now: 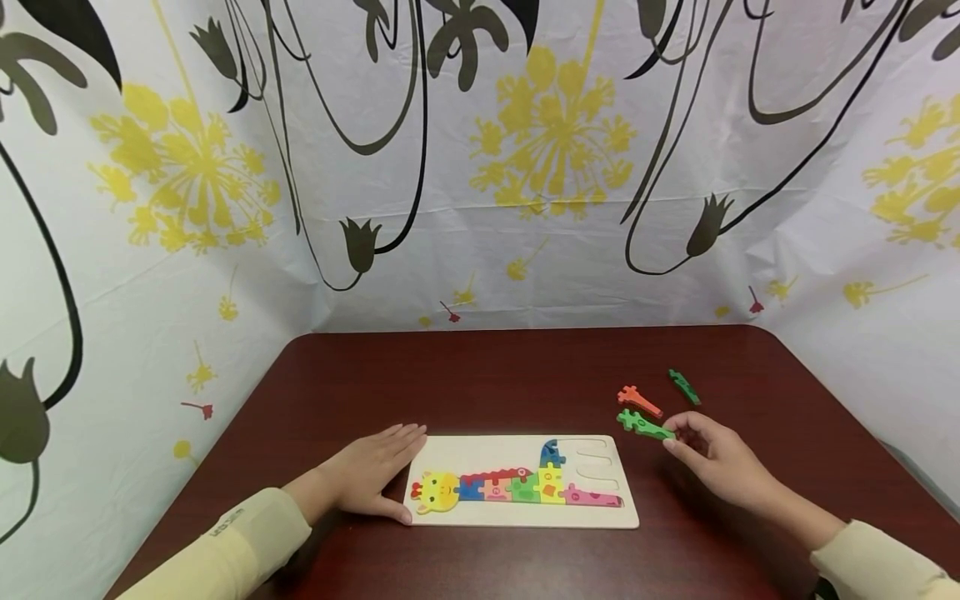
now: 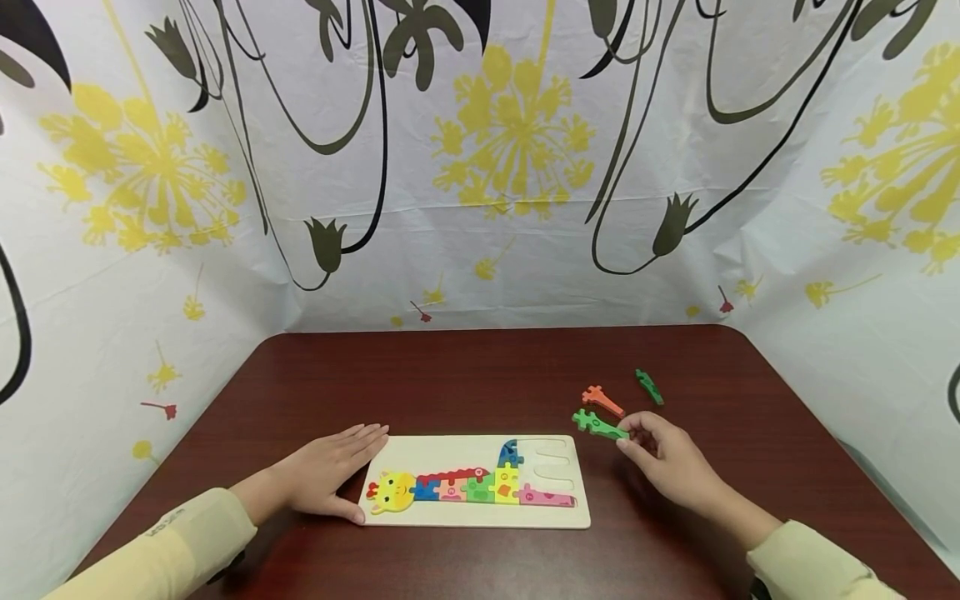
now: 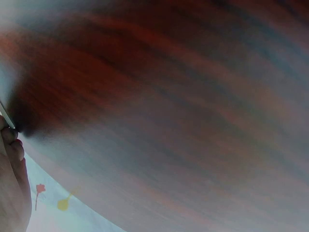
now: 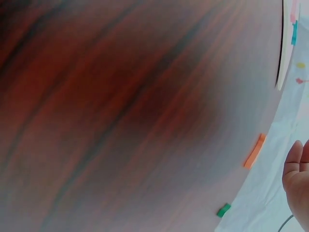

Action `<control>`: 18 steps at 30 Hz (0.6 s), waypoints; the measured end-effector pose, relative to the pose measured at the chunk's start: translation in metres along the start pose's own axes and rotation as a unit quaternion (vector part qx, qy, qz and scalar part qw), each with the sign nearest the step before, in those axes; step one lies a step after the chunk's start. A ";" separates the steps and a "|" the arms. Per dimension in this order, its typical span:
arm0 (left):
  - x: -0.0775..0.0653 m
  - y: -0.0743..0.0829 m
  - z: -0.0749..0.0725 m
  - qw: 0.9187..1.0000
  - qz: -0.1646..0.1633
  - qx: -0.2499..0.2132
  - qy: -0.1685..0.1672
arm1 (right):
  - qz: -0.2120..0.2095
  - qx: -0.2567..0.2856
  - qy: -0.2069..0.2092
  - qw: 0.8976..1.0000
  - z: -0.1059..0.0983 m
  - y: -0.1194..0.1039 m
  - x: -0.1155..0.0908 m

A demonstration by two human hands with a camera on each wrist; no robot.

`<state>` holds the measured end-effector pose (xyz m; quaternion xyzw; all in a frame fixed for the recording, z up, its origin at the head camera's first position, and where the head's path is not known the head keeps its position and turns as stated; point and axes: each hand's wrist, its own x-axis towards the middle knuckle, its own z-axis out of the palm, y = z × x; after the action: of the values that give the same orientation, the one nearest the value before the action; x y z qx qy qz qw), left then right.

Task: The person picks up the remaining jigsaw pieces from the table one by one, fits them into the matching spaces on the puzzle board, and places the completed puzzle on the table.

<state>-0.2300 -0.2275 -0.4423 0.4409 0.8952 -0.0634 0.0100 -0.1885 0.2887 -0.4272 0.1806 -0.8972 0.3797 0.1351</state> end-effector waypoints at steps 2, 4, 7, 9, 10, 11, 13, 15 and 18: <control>0.000 0.000 -0.001 1.000 0.001 -0.001 0.000 | -0.009 0.003 -0.001 1.000 0.003 -0.001 0.000; 0.000 0.001 -0.001 1.000 0.001 -0.002 -0.001 | -0.018 0.005 -0.002 1.000 0.006 -0.003 0.001; 0.000 0.001 -0.001 1.000 0.001 -0.003 -0.004 | -0.029 0.007 -0.005 1.000 0.010 -0.005 0.001; 0.000 0.001 -0.002 1.000 0.001 -0.003 -0.003 | -0.037 0.012 -0.009 0.999 0.012 -0.006 0.002; 0.000 0.001 -0.002 1.000 0.001 -0.003 -0.004 | -0.040 0.012 -0.011 0.999 0.013 -0.007 0.002; 0.000 0.001 -0.002 1.000 0.001 -0.003 -0.004 | -0.043 0.013 -0.014 0.999 0.014 -0.008 0.002; 0.000 0.001 -0.002 1.000 0.001 -0.002 -0.005 | -0.050 0.016 -0.019 0.998 0.017 -0.010 0.003; 0.000 0.001 -0.002 1.000 0.000 -0.002 -0.006 | -0.057 0.015 -0.024 0.998 0.019 -0.012 0.003; 0.000 0.001 -0.002 1.000 -0.002 0.000 -0.007 | -0.069 0.014 -0.026 0.997 0.023 -0.014 0.004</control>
<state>-0.2289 -0.2267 -0.4405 0.4388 0.8959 -0.0669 0.0162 -0.1883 0.2623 -0.4323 0.2542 -0.8802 0.3774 0.1348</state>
